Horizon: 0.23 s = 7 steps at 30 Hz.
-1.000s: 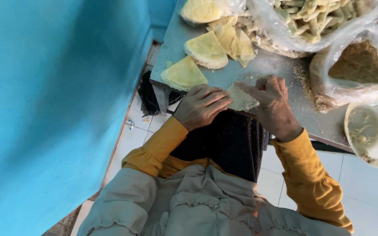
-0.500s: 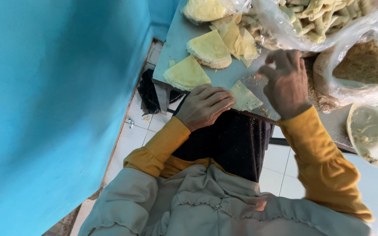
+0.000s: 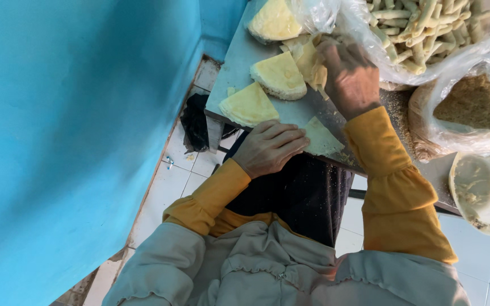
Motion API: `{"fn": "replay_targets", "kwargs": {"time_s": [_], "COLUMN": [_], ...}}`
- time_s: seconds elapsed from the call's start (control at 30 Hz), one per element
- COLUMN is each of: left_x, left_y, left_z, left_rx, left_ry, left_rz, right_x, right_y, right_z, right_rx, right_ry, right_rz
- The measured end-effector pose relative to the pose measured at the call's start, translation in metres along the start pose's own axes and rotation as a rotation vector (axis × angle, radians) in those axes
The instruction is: The person sits at a small table folding triangular dough wrappers around filling. They take a wrapper, place filling from a plastic bag, fold and pinch the wrapper closed by hand, and set the finished pastry aside, repeating the process continuously.
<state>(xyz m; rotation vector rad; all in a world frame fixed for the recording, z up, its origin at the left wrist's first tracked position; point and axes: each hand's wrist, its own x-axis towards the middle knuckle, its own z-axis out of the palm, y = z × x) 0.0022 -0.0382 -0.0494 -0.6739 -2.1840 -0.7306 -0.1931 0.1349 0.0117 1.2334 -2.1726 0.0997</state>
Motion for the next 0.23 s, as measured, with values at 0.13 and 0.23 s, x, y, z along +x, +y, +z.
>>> {"fn": "replay_targets", "kwargs": {"time_s": [0.13, 0.23], "left_x": [0.003, 0.002], "left_y": [0.001, 0.001], "left_z": [0.0, -0.001], "left_rx": [0.002, -0.006], "left_ry": [0.007, -0.004], "left_rz": [0.01, 0.016], "right_x": [0.009, 0.004], "right_y": [0.008, 0.023], "right_z": [-0.004, -0.03], "right_rx": [0.167, 0.408], "right_ry": [-0.026, -0.073], "right_rz": [0.117, 0.212]}}
